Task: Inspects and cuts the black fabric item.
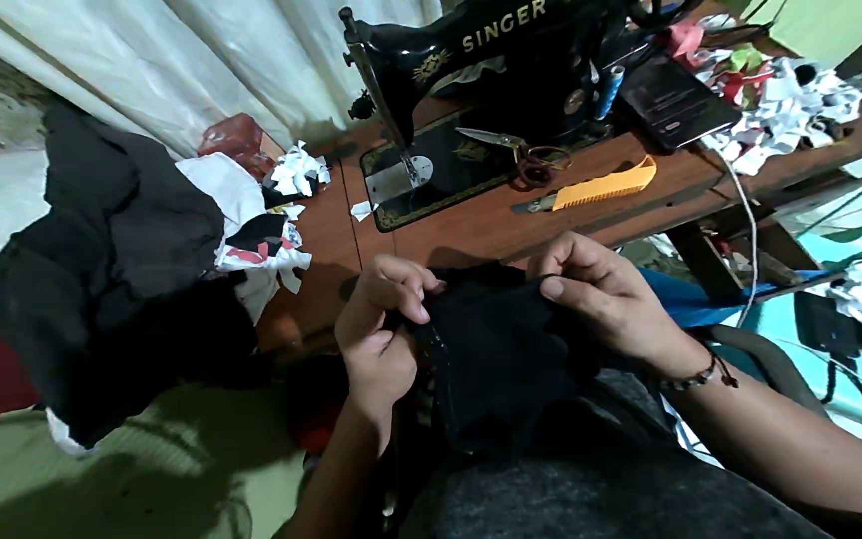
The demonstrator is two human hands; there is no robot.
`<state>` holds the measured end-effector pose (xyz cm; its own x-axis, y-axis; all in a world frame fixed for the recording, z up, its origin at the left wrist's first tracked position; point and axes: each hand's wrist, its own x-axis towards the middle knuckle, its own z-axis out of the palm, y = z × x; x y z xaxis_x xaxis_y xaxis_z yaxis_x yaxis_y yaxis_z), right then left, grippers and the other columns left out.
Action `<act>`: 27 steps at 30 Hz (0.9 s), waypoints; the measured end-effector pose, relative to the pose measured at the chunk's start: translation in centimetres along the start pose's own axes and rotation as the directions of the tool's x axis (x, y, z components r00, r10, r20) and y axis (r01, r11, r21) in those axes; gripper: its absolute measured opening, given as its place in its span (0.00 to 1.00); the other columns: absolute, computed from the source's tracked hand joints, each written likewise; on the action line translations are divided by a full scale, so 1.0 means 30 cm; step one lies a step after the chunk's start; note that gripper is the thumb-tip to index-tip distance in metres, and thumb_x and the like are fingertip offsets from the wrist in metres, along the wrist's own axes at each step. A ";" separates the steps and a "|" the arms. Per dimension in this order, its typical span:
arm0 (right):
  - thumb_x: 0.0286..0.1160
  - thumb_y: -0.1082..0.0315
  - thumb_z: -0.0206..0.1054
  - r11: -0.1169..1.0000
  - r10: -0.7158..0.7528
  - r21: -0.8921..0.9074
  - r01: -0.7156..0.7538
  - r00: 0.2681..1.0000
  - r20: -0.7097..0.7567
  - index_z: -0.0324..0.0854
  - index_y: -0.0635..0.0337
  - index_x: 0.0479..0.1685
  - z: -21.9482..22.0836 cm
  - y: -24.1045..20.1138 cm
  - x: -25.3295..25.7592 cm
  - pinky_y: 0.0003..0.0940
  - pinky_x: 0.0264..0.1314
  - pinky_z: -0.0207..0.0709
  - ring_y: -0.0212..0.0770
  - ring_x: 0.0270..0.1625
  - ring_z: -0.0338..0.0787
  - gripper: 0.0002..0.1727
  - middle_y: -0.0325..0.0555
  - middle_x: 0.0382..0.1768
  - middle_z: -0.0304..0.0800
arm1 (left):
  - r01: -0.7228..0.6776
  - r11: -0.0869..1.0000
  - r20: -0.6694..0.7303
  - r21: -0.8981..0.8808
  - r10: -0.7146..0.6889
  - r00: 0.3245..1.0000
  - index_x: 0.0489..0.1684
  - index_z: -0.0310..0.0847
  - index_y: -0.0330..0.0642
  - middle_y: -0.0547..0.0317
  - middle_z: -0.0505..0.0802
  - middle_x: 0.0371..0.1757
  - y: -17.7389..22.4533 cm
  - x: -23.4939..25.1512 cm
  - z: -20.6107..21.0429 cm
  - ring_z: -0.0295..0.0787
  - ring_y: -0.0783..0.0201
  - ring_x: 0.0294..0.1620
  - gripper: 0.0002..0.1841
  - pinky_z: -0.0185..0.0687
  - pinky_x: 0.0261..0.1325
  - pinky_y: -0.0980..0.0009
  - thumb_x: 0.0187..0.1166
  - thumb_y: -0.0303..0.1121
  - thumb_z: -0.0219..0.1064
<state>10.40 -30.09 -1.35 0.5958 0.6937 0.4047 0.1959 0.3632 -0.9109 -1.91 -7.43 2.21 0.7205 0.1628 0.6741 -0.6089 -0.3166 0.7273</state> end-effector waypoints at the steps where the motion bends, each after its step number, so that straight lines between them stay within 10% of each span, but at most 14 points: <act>1: 0.82 0.62 0.65 1.000 -0.002 0.009 0.002 1.000 -0.005 0.78 0.47 0.43 -0.005 -0.004 0.001 0.14 0.31 0.75 0.20 0.30 0.79 0.03 0.28 0.30 0.81 | -0.014 1.000 0.016 0.014 0.014 1.000 0.34 0.79 0.52 0.66 0.86 0.46 0.002 0.001 0.000 0.88 0.65 0.52 0.10 0.91 0.60 0.61 0.79 0.22 0.65; 8: 0.75 0.60 0.74 0.999 -0.019 -0.027 0.020 0.999 0.027 0.82 0.50 0.42 -0.031 -0.049 0.009 0.15 0.32 0.79 0.21 0.30 0.83 0.08 0.29 0.31 0.85 | -0.056 0.985 0.002 0.165 0.056 0.998 0.34 0.83 0.54 0.72 0.83 0.47 0.006 -0.006 0.005 0.80 0.73 0.55 0.09 0.80 0.59 0.76 0.74 0.23 0.67; 16: 0.77 0.65 0.73 0.999 0.044 0.001 -0.044 0.991 0.123 0.94 0.55 0.38 -0.024 -0.052 0.011 0.16 0.40 0.83 0.19 0.36 0.88 0.06 0.29 0.33 0.94 | 0.068 0.941 -0.170 0.331 -0.012 0.985 0.43 0.85 0.46 0.74 0.88 0.35 0.024 -0.032 0.072 0.82 0.83 0.33 0.10 0.82 0.37 0.86 0.70 0.19 0.68; 23: 0.78 0.57 0.71 0.921 0.253 0.286 -0.264 0.964 0.078 0.94 0.44 0.41 -0.007 -0.025 -0.016 0.17 0.37 0.84 0.19 0.34 0.88 0.07 0.29 0.32 0.93 | 0.456 0.857 -0.046 -0.239 -0.479 0.876 0.50 0.89 0.45 0.66 0.94 0.42 -0.010 -0.099 0.130 0.91 0.74 0.43 0.06 0.90 0.52 0.72 0.83 0.31 0.66; 27: 0.80 0.55 0.69 0.884 0.306 0.356 -0.304 0.951 0.053 0.94 0.45 0.43 -0.009 -0.008 -0.028 0.18 0.35 0.85 0.20 0.32 0.89 0.09 0.32 0.31 0.93 | 0.430 0.782 0.067 -0.451 -0.451 0.890 0.55 0.92 0.46 0.65 0.96 0.52 -0.030 -0.134 0.148 0.92 0.75 0.51 0.11 0.89 0.60 0.72 0.83 0.37 0.68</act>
<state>10.07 -30.92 -1.49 0.5850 0.8035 0.1101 -0.2854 0.3311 -0.8994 -2.78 -11.95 -1.73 0.9381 0.2249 0.2634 -0.3159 0.2434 0.9171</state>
